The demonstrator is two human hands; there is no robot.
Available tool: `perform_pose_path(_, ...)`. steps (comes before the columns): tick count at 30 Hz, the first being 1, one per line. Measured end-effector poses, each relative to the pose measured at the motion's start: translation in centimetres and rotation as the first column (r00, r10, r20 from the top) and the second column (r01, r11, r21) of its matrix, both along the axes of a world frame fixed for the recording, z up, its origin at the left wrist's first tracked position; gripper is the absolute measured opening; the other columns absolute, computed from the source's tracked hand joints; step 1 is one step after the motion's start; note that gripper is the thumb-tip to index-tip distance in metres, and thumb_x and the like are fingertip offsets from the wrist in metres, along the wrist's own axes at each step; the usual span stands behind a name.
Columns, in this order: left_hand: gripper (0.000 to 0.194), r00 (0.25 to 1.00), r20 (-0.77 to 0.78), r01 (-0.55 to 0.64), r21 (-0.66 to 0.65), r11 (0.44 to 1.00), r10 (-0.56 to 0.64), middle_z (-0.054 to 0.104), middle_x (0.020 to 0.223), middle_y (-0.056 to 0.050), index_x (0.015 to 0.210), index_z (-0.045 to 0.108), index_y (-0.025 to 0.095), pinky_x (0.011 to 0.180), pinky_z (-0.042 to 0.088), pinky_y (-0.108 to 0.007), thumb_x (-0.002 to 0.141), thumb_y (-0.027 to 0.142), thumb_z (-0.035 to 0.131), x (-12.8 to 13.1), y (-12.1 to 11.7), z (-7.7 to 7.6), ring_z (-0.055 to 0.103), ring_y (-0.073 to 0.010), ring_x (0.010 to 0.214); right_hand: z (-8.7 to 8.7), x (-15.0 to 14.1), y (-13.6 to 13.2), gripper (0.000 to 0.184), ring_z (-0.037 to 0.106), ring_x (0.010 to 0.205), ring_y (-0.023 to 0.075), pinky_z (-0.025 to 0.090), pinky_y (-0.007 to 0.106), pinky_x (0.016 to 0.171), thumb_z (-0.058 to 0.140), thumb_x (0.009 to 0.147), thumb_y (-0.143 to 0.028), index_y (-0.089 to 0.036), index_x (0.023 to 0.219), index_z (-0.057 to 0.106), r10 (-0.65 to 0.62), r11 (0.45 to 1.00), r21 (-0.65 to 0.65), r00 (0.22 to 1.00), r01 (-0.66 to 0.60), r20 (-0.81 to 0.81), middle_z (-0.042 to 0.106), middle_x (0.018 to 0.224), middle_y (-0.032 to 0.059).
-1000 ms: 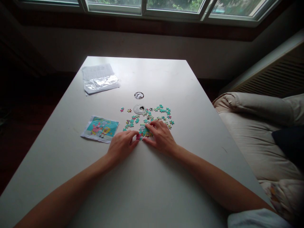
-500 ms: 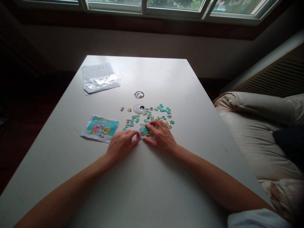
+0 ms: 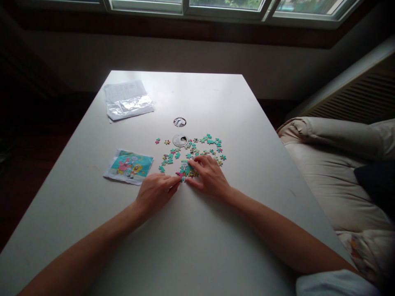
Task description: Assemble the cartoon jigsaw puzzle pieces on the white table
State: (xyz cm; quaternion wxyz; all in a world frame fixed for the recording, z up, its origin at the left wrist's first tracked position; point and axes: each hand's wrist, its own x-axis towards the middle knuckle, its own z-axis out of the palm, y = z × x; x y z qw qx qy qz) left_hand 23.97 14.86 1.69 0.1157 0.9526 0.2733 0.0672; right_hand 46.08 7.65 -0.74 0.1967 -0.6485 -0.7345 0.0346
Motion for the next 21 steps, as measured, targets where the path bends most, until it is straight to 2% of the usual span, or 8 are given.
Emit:
perform_pose_path(14, 0.024, 0.998, -0.012, -0.06, -0.042, 0.997, 0.06, 0.078, 0.096, -0.002, 0.115, 0.074, 0.033, 0.075, 0.046, -0.028, 0.099, 0.031, 0.056, -0.04, 0.04, 0.17, 0.069, -0.0184, 0.083, -0.07, 0.05, 0.03, 0.056, 0.048, 0.117, 0.0335, 0.04, 0.052, 0.103, 0.067, 0.089, -0.052, -0.023, 0.135, 0.056, 0.008, 1.0, 0.003, 1.0, -0.008, -0.009, 0.057, 0.125, 0.0139)
perform_pose_path(21, 0.025, 0.991, -0.107, -0.086, -0.012, 0.996, 0.084, 0.075, 0.083, -0.003, 0.115, 0.073, 0.034, 0.067, 0.042, -0.029, 0.1, 0.031, 0.053, 0.14, -0.02, 0.51, 0.068, -0.0209, 0.075, -0.04, -0.13, -0.3, 0.055, 0.049, 0.116, 0.0327, 0.042, 0.05, 0.102, 0.066, 0.089, -0.051, -0.022, 0.136, 0.057, -0.004, 1.0, -0.008, 1.0, 0.004, -0.016, 0.056, 0.127, 0.0141)
